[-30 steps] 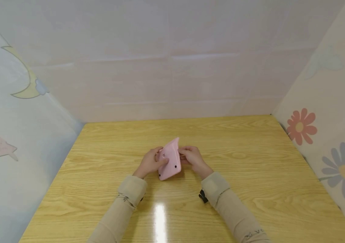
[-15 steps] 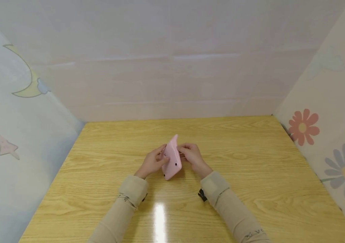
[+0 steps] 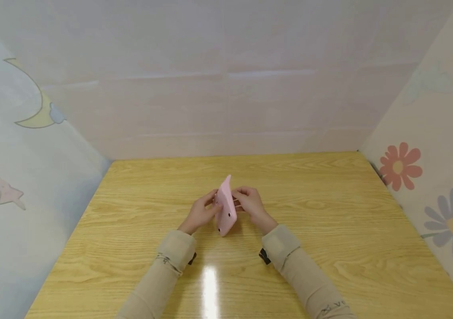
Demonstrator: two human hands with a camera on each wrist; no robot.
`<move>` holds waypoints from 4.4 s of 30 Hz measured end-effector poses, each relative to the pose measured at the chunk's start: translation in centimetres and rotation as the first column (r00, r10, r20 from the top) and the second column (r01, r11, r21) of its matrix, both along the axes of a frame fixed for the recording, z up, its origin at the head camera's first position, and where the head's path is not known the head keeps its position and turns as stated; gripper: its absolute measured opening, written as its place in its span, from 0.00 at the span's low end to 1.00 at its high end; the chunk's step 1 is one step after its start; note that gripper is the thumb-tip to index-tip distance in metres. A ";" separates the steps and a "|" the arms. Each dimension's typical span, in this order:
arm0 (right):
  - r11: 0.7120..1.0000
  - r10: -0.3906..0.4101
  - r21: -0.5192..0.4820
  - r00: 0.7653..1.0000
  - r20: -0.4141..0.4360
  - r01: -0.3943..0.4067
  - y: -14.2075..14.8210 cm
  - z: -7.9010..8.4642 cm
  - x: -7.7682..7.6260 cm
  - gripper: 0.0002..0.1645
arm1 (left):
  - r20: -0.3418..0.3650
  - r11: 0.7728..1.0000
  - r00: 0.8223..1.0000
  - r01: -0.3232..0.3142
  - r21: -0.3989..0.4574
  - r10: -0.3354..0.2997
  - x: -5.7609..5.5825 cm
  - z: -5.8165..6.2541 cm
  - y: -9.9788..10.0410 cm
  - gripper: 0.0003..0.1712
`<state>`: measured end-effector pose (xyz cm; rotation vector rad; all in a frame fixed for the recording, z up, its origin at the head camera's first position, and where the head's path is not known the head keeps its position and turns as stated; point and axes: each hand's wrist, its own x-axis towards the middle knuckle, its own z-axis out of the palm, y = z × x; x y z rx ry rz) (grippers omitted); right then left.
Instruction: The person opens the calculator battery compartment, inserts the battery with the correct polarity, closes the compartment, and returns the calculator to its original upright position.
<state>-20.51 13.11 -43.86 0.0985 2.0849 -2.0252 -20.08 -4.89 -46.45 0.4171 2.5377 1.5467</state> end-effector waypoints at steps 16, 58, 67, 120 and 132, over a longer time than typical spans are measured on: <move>0.999 0.042 -0.021 0.996 0.084 -0.041 -0.8 -0.4 0.1 0.19 | 0.043 0.976 0.996 -0.091 0.198 0.084 1.1 1.8 0.9 0.27; 0.993 0.108 0.012 0.958 0.264 -0.116 -1.6 -4.1 -0.9 0.42 | 0.264 0.872 0.940 -0.308 0.381 0.217 -0.2 0.3 1.6 0.23; 0.992 0.087 0.062 0.961 0.262 -0.107 -1.9 -1.1 0.6 0.32 | 0.306 0.849 0.936 -0.299 0.435 0.173 0.0 0.3 1.9 0.23; 0.939 0.133 0.294 0.977 0.169 -0.179 -0.9 -3.2 -0.6 0.30 | 0.160 0.876 0.976 -0.205 0.436 0.149 1.9 2.3 0.8 0.22; 0.961 0.129 0.214 0.968 0.216 -0.176 -0.5 -3.0 -0.8 0.34 | 0.179 0.867 0.971 -0.224 0.445 0.159 1.0 1.0 0.5 0.22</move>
